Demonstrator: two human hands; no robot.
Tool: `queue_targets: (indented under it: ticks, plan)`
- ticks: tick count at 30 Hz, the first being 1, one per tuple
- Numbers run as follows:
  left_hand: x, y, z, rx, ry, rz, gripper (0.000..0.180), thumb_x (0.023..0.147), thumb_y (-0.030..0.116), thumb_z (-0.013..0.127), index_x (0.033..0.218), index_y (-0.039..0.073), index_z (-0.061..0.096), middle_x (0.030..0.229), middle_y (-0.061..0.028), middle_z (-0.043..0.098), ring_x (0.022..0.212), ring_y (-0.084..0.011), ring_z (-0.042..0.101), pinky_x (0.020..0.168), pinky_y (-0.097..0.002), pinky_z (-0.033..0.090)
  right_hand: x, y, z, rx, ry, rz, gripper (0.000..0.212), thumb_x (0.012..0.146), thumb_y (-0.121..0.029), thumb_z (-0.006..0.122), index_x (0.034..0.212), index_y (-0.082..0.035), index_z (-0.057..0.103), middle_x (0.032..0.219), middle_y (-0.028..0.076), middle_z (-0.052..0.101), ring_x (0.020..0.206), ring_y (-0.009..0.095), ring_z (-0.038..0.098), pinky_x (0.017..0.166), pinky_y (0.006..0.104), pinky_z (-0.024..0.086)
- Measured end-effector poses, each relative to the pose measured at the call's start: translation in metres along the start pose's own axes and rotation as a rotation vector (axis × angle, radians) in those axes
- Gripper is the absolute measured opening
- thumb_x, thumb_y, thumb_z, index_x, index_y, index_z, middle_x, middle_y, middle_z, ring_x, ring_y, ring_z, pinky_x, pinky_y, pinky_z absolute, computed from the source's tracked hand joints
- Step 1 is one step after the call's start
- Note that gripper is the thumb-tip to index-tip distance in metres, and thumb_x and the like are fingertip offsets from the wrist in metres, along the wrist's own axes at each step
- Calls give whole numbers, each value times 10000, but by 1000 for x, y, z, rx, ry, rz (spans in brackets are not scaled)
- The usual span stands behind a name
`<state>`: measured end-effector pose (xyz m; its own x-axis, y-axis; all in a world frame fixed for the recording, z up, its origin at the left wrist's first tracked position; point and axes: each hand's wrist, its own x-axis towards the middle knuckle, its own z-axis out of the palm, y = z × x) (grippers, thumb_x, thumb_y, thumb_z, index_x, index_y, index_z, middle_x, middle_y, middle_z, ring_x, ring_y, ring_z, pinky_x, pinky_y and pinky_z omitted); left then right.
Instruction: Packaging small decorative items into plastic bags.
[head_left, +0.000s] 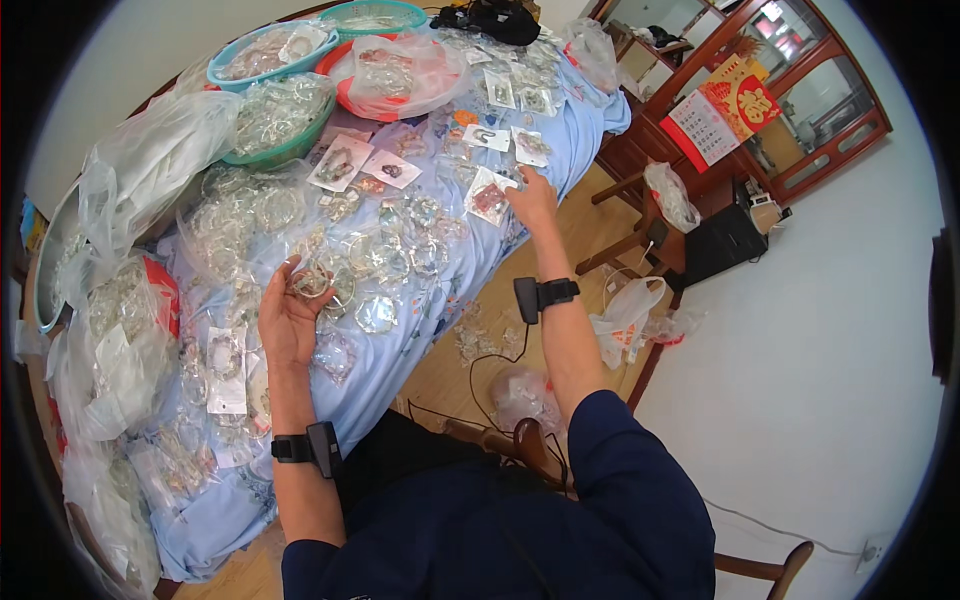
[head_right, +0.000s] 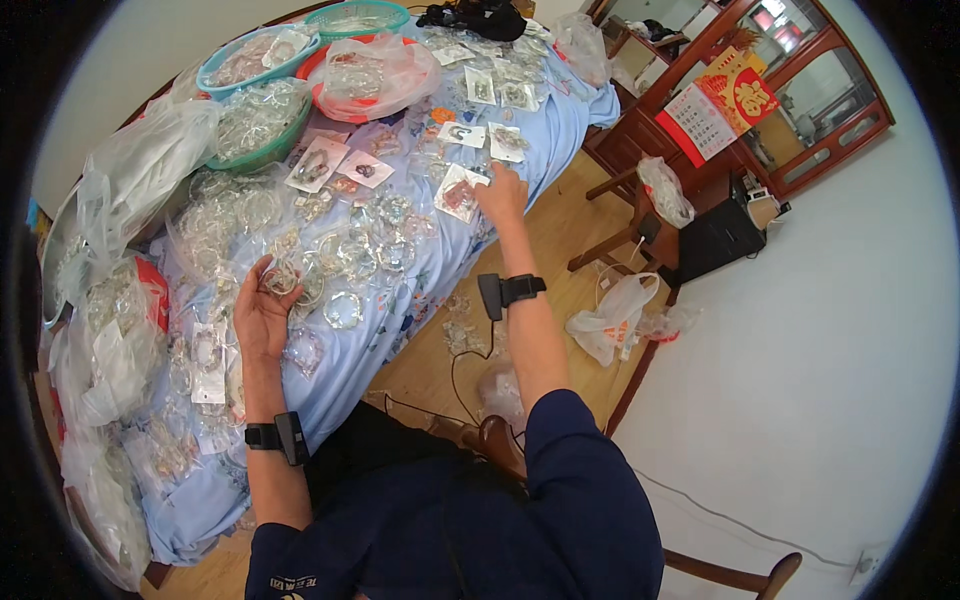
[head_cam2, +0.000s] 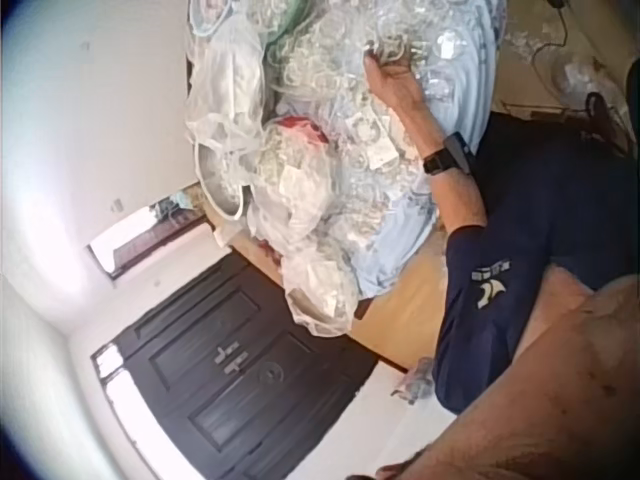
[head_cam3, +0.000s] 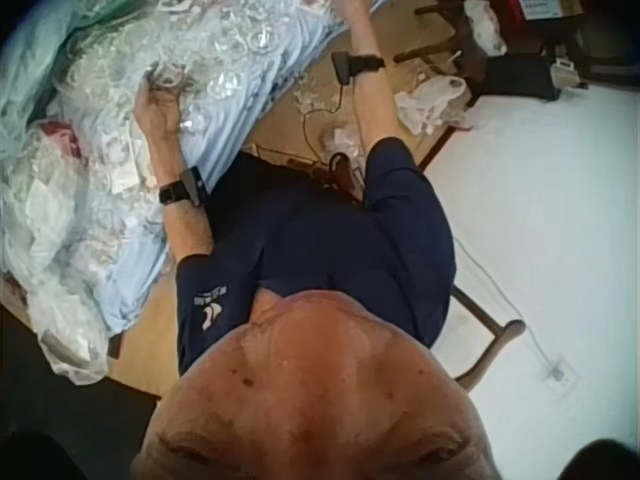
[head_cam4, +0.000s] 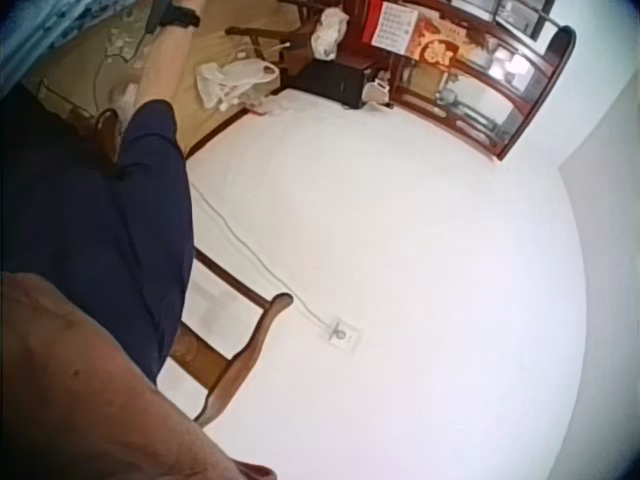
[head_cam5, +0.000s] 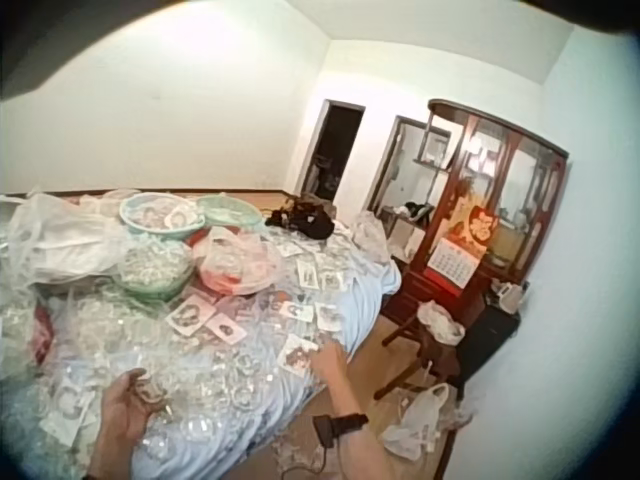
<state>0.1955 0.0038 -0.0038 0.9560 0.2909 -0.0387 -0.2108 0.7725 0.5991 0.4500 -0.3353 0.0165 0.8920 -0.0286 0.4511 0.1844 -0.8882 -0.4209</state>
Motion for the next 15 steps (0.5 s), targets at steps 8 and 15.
queue_targets:
  ticks: [8, 15]
  plan:
    - [1, 1, 1, -14, -14, 13, 391, 1005, 261, 405, 1261, -24, 487, 1063, -127, 624, 1011, -381, 621, 825, -460, 566, 0, 16, -6, 310, -283, -25, 410, 727, -201, 711, 1070, 12, 635, 830, 117, 660, 695, 223, 644, 606, 341, 482]
    - [-2, 3, -1, 7, -43, 4, 394, 1008, 255, 395, 1290, -8, 480, 1076, -101, 637, 996, -284, 637, 862, -456, 546, -10, 33, -33, 1105, -39, 525, 227, 892, -65, 555, 1077, 66, 569, 819, 101, 636, 610, 161, 612, 435, 246, 387]
